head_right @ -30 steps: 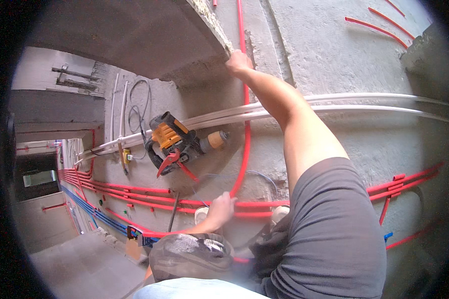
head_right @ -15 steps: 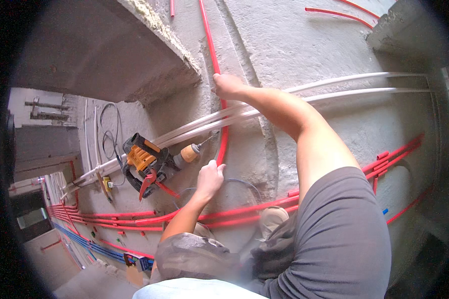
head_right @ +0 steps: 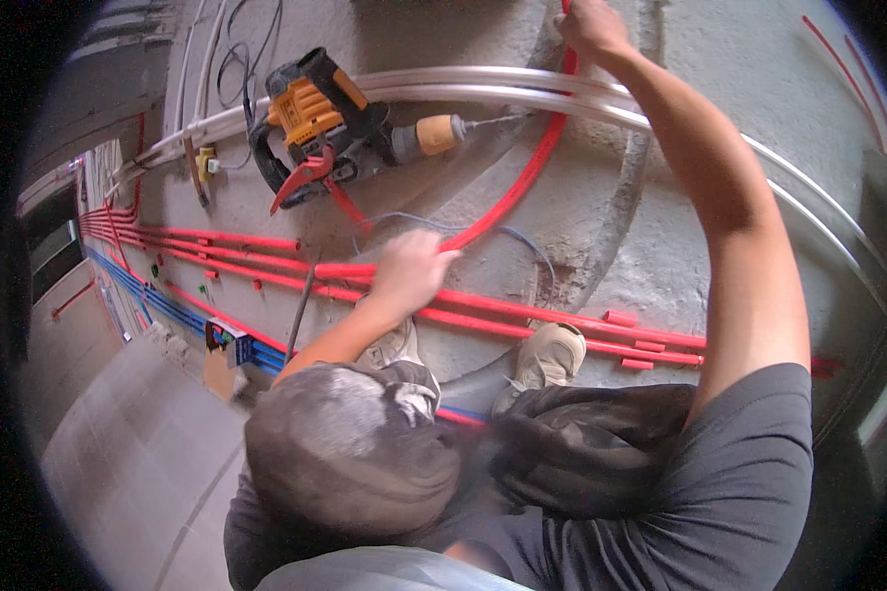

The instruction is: The person is installing red electrical conduits on a concrete floor. They are bending the conduits by hand and arranging them in parallel lines alongside existing blue conduits. A power tool is visible nearby but not used in the clip.

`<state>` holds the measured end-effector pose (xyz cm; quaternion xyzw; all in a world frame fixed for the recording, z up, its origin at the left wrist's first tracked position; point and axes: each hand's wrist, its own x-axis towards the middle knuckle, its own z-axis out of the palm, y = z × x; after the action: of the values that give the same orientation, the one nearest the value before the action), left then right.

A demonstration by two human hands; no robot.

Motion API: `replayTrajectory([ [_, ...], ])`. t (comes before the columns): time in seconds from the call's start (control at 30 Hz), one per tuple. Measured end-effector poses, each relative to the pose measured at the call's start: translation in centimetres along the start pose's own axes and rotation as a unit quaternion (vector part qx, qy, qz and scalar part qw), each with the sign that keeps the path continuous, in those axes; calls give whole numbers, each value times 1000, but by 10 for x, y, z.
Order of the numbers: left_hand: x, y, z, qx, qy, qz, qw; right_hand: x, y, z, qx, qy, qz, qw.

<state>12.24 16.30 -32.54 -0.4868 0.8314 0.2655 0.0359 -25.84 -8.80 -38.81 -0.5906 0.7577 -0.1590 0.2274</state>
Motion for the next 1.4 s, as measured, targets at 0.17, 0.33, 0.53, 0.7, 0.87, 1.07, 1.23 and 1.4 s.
replayTrajectory([
  [0.17,-76,-84,-38,135,21,12,991,0,-9,-3,-6,2,-4,1000],
  [0.33,-41,-120,-57,182,96,65,976,16,30,6,-25,49,-15,998],
  [0.53,-32,-132,-77,194,125,81,970,25,34,4,-27,47,-27,998],
  [0.7,-43,-149,-92,215,124,64,967,26,-10,8,6,14,-25,1000],
  [0.87,-50,-157,-70,184,97,31,978,89,-8,-3,4,147,-84,986],
  [1.07,-60,-151,-68,129,190,8,973,0,-64,5,-33,118,-140,982],
  [1.23,-89,-132,-62,21,361,-120,925,-186,-124,50,-140,-324,-455,818],
  [1.4,-83,-112,3,-15,127,-181,975,-235,-148,97,-282,-263,-497,777],
])
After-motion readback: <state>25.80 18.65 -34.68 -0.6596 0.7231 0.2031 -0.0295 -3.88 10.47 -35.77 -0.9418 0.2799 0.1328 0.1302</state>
